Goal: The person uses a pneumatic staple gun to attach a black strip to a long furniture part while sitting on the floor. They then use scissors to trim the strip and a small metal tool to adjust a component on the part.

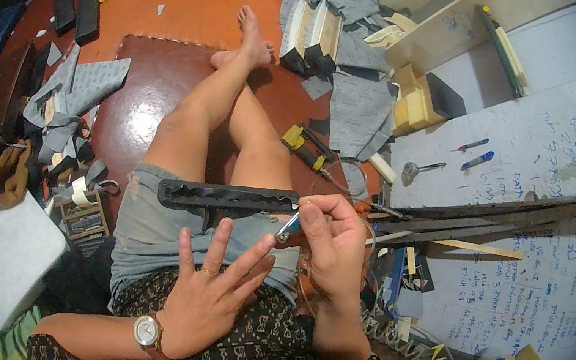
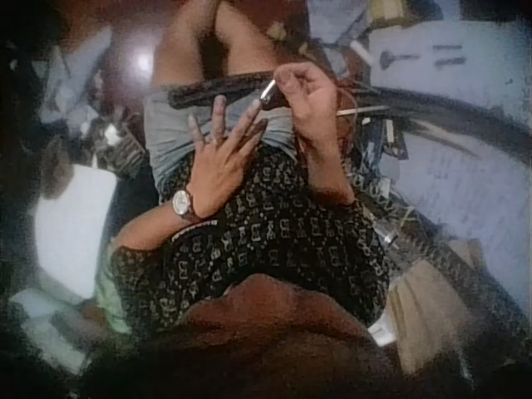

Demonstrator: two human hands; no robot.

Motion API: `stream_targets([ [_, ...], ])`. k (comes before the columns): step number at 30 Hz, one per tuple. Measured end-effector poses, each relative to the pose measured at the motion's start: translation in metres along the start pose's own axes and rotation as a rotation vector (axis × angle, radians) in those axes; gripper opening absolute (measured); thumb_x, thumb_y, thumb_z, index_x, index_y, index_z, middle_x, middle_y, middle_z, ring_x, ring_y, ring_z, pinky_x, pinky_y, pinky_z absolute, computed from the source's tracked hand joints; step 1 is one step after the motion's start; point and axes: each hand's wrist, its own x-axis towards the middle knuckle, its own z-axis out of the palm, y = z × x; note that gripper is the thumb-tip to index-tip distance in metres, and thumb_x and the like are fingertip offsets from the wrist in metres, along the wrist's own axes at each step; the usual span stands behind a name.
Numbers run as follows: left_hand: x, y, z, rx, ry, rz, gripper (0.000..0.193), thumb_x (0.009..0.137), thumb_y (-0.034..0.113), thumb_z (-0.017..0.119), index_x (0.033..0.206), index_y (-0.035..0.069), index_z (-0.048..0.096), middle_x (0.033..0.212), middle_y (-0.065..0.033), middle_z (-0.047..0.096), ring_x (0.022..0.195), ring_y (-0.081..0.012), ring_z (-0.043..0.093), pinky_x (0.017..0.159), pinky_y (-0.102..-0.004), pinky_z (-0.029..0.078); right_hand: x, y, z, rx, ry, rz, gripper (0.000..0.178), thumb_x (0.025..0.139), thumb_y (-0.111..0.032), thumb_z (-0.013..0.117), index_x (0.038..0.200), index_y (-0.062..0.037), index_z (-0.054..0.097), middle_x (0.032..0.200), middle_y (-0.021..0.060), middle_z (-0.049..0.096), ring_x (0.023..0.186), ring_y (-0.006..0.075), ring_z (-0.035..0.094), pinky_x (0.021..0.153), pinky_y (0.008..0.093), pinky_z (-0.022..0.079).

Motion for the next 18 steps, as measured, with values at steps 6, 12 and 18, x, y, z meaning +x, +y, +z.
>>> stream_targets([
  [6,0.0011,0.0002,-0.0008,0.020,0.008,0.005,0.051,0.098,0.028,0.060,0.148,0.018,0.056,0.174,0.0011,0.018,0.159,-0.0452,0.004,0.113,-0.0817,0.010,0.0011,-0.0009,-0.0001,0.011,-0.017,-0.001,0.028,0.100,-0.019,0.073,0.111,0.0041,0.061,0.092,0.0104,0.071,0.075,0.0133,0.070,0.066,0.0291,0.063],
  [12,0.0027,-0.0001,-0.0021,0.037,0.001,0.008,0.052,0.097,0.029,0.061,0.148,0.020,0.056,0.173,-0.0002,0.020,0.159,-0.0463,0.005,0.114,-0.0815,0.007,0.0016,-0.0006,-0.0014,0.012,-0.025,-0.015,0.028,0.098,-0.016,0.075,0.112,0.0044,0.061,0.097,0.0106,0.070,0.079,0.0124,0.069,0.067,0.0289,0.063],
  [18,0.0016,-0.0001,-0.0001,0.026,0.016,0.003,0.049,0.099,0.027,0.058,0.146,0.018,0.057,0.173,0.0007,0.019,0.159,-0.0451,0.004,0.113,-0.0819,0.009,0.0022,0.0002,-0.0007,-0.012,-0.021,-0.007,0.027,0.097,-0.012,0.076,0.111,0.0041,0.061,0.096,0.0102,0.070,0.079,0.0123,0.070,0.068,0.0277,0.063],
])
